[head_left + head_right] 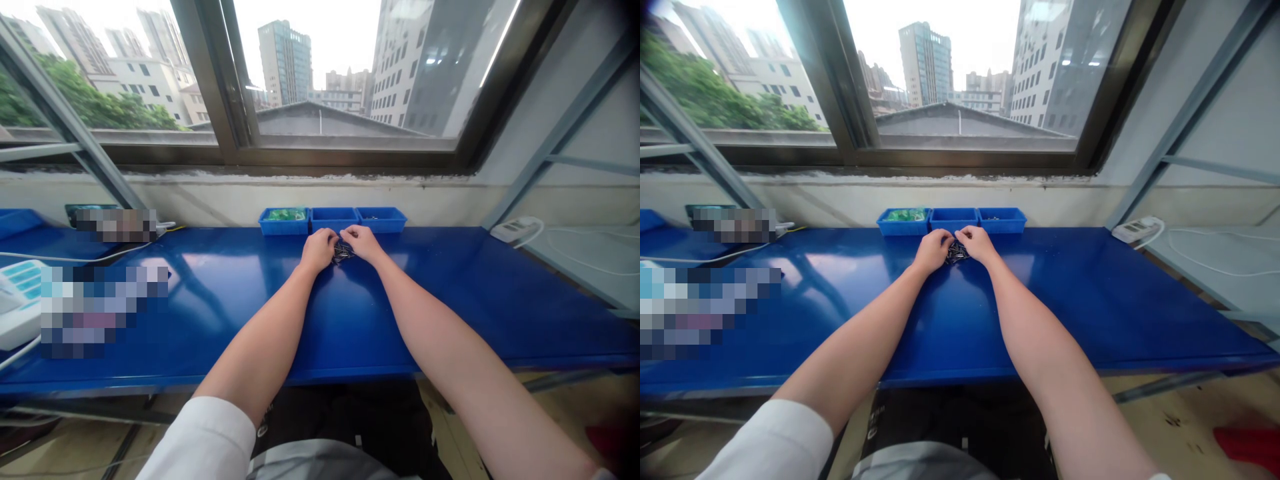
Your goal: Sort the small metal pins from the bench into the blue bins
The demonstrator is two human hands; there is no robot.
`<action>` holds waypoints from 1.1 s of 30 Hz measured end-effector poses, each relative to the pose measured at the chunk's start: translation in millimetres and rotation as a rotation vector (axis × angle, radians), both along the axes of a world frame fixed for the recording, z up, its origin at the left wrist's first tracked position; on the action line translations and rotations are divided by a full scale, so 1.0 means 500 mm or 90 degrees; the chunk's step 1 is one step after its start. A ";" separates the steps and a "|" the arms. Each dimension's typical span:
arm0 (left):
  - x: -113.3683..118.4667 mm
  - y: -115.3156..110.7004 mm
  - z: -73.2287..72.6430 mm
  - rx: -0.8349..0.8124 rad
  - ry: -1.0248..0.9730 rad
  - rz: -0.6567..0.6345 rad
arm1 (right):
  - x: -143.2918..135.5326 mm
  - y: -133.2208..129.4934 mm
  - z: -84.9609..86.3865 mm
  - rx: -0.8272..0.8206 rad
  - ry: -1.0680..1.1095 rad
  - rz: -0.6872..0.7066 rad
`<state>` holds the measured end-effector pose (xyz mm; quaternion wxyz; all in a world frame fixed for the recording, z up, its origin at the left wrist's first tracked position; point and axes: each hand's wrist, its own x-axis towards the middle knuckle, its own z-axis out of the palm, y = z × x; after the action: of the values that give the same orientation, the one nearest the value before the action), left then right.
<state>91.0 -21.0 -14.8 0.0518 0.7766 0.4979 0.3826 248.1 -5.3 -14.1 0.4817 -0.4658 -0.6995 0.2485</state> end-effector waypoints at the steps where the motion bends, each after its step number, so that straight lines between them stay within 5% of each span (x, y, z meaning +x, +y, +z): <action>1: -0.001 0.000 0.000 0.002 -0.005 0.003 | -0.001 -0.002 0.001 -0.011 0.029 0.004; 15: -0.002 -0.002 0.002 -0.017 -0.026 0.028 | 0.011 -0.011 0.015 -0.138 0.245 0.055; 23: -0.002 -0.001 -0.003 -0.038 -0.072 0.045 | 0.011 -0.011 0.017 -0.083 0.244 0.025; 26: -0.004 0.000 -0.003 -0.051 -0.060 0.066 | 0.015 -0.008 0.017 -0.045 0.207 -0.046; 33: -0.005 0.002 -0.004 -0.087 -0.037 0.082 | 0.044 -0.002 0.019 0.045 -0.036 -0.375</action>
<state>88.6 -20.2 -16.9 0.0947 0.7264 0.5699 0.3723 270.2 -6.4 -4.5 0.5298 -0.6381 -0.5555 0.0604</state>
